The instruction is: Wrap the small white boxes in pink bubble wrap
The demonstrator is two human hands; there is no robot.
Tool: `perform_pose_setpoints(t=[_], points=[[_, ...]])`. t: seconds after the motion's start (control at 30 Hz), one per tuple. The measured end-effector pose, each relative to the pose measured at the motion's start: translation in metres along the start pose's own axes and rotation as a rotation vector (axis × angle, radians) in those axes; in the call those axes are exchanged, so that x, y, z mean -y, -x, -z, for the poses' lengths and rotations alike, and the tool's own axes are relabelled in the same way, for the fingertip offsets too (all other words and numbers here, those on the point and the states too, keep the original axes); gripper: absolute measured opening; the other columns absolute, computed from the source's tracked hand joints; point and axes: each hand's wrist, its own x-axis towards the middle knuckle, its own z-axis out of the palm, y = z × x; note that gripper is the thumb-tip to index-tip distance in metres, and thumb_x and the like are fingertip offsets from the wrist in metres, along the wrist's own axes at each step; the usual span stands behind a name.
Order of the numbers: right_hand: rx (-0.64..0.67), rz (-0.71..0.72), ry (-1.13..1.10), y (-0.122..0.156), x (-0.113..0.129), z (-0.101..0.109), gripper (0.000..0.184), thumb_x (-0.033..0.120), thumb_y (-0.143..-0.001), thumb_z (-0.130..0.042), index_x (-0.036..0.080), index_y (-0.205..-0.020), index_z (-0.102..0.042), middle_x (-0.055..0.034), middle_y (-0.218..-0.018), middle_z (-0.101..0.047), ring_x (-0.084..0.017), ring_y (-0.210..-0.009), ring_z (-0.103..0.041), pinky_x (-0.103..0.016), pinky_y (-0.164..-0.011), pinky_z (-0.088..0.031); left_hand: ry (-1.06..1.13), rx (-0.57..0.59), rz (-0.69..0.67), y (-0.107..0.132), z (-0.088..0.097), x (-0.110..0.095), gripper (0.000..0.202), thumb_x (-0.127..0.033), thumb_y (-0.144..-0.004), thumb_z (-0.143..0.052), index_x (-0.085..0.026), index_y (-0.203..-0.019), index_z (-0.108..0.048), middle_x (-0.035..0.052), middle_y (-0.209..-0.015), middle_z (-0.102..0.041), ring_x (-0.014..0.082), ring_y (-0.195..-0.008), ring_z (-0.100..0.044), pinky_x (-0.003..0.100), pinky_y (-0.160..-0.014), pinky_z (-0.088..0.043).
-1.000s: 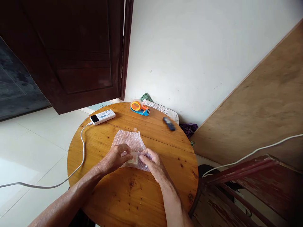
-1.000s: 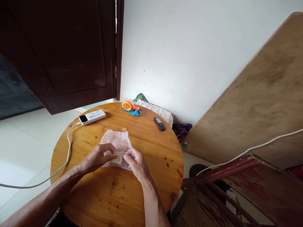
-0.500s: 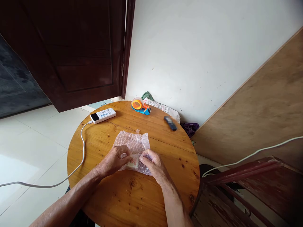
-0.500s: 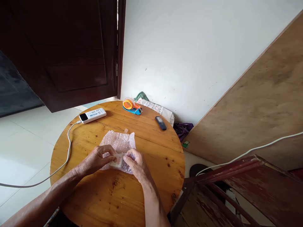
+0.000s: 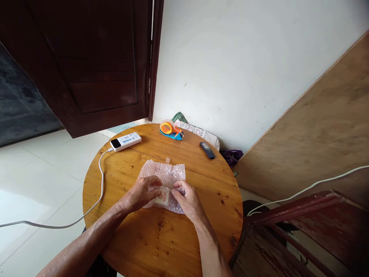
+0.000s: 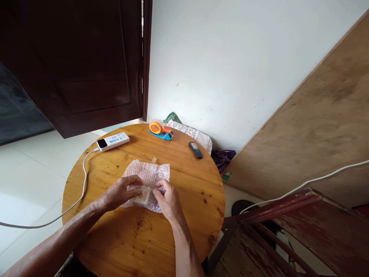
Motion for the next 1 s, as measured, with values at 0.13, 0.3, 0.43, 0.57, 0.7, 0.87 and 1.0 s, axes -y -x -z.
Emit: perform_pose_setpoints(t=[0.13, 0.3, 0.43, 0.57, 0.7, 0.87, 1.0], points=[[-0.039, -0.013, 0.095, 0.000, -0.003, -0.002, 0.011, 0.031, -0.077, -0.062, 0.022, -0.083, -0.062, 0.0004, -0.071, -0.064, -0.017, -0.064, -0.056, -0.028, -0.063, -0.040, 0.010, -0.001, -0.005, -0.001, 0.000, 0.000, 0.020, -0.024, -0.075, -0.062, -0.018, -0.094, -0.068, 0.0024, -0.091, -0.071, 0.0188, -0.088, -0.063, 0.027, -0.082, -0.047], [-0.066, 0.016, 0.289, 0.002, -0.003, -0.006, 0.013, 0.024, -0.079, -0.062, 0.023, -0.092, -0.064, 0.0009, -0.070, -0.064, -0.018, -0.064, -0.057, -0.028, -0.062, -0.038, -0.034, 0.022, 0.007, -0.003, 0.001, -0.004, 0.022, -0.020, -0.073, -0.059, -0.018, -0.093, -0.068, 0.0020, -0.090, -0.071, 0.0191, -0.087, -0.063, 0.027, -0.080, -0.047], [-0.219, 0.233, 0.461, 0.006, 0.006, -0.003, 0.017, 0.014, -0.082, -0.057, 0.022, -0.095, -0.065, -0.0054, -0.090, -0.067, -0.022, -0.084, -0.060, -0.032, -0.074, -0.041, -0.077, 0.021, 0.006, -0.004, 0.002, -0.007, 0.023, -0.019, -0.072, -0.059, -0.018, -0.092, -0.068, 0.0012, -0.089, -0.071, 0.0190, -0.087, -0.063, 0.027, -0.081, -0.047], [-0.306, 0.540, 0.567, 0.014, 0.022, -0.005, 0.017, 0.016, -0.093, -0.051, 0.021, -0.092, -0.068, -0.0080, -0.096, -0.068, -0.023, -0.089, -0.056, -0.036, -0.081, -0.037, -0.105, 0.042, 0.008, -0.007, 0.002, -0.007, 0.021, -0.019, -0.072, -0.060, -0.018, -0.091, -0.069, 0.0013, -0.087, -0.071, 0.0191, -0.087, -0.062, 0.028, -0.081, -0.046], [-0.068, 0.648, 0.556, 0.021, 0.031, -0.014, 0.015, 0.020, -0.094, -0.052, 0.020, -0.094, -0.066, -0.0078, -0.097, -0.068, -0.022, -0.089, -0.056, -0.037, -0.082, -0.036, -0.124, 0.057, -0.012, -0.008, 0.004, -0.009, 0.017, -0.026, -0.078, -0.059, -0.019, -0.089, -0.069, 0.0021, -0.087, -0.071, 0.0194, -0.089, -0.063, 0.028, -0.081, -0.047], [0.053, 0.609, 0.612, 0.022, 0.032, -0.016, 0.013, 0.027, -0.091, -0.060, 0.021, -0.102, -0.065, -0.0072, -0.106, -0.066, -0.024, -0.096, -0.054, -0.038, -0.084, -0.035, -0.194, -0.052, 0.005, 0.007, 0.026, -0.003, 0.033, -0.041, -0.080, -0.064, -0.021, -0.105, -0.068, 0.0050, -0.095, -0.072, 0.0217, -0.090, -0.066, 0.032, -0.082, -0.050], [0.111, 0.577, 0.713, 0.023, 0.037, -0.016, 0.024, 0.027, -0.093, -0.062, 0.026, -0.116, -0.062, -0.0058, -0.108, -0.063, -0.024, -0.097, -0.052, -0.039, -0.084, -0.035, -0.263, -0.265, 0.100, 0.034, 0.045, 0.016, 0.045, -0.047, -0.074, -0.065, -0.019, -0.109, -0.065, 0.0080, -0.097, -0.071, 0.0238, -0.089, -0.067, 0.034, -0.077, -0.052]])
